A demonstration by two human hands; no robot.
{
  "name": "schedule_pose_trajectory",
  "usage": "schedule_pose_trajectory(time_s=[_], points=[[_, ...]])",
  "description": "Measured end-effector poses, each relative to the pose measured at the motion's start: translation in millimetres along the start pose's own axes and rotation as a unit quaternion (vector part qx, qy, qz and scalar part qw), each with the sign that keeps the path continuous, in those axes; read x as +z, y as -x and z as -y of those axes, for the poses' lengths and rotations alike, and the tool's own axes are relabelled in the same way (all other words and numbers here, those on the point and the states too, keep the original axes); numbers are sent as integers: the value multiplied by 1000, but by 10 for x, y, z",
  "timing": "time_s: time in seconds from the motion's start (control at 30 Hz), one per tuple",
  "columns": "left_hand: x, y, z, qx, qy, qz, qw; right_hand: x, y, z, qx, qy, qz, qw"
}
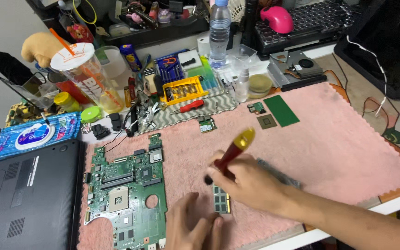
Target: The person brushes dust off electronic components including RAM sticks and small expansion cards using a brush and wipes them with a cloth over a workstation.
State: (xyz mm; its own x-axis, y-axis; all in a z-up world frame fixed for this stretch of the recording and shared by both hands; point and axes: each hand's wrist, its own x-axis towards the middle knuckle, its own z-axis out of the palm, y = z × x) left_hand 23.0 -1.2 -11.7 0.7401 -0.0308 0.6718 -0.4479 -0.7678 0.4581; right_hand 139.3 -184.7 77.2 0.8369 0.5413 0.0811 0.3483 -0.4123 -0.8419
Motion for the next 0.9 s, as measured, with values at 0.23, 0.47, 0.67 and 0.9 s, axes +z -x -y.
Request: schedule_pose_trajectory(time_s=[0.23, 0.47, 0.67, 0.9], points=[[-40, -228, 207, -22, 21, 160, 987, -436, 148, -37, 25, -72, 9, 997], [-134, -581, 203, -52, 108, 309, 943, -1181, 597, -487, -69, 147, -124, 979], [-236, -825, 115, 22, 56, 332, 941, -1536, 943, -1166, -73, 325, -45, 942], [-196, -821, 39, 57, -86, 289, 952, -1660, 957, -1302, -177, 489, 2, 854]])
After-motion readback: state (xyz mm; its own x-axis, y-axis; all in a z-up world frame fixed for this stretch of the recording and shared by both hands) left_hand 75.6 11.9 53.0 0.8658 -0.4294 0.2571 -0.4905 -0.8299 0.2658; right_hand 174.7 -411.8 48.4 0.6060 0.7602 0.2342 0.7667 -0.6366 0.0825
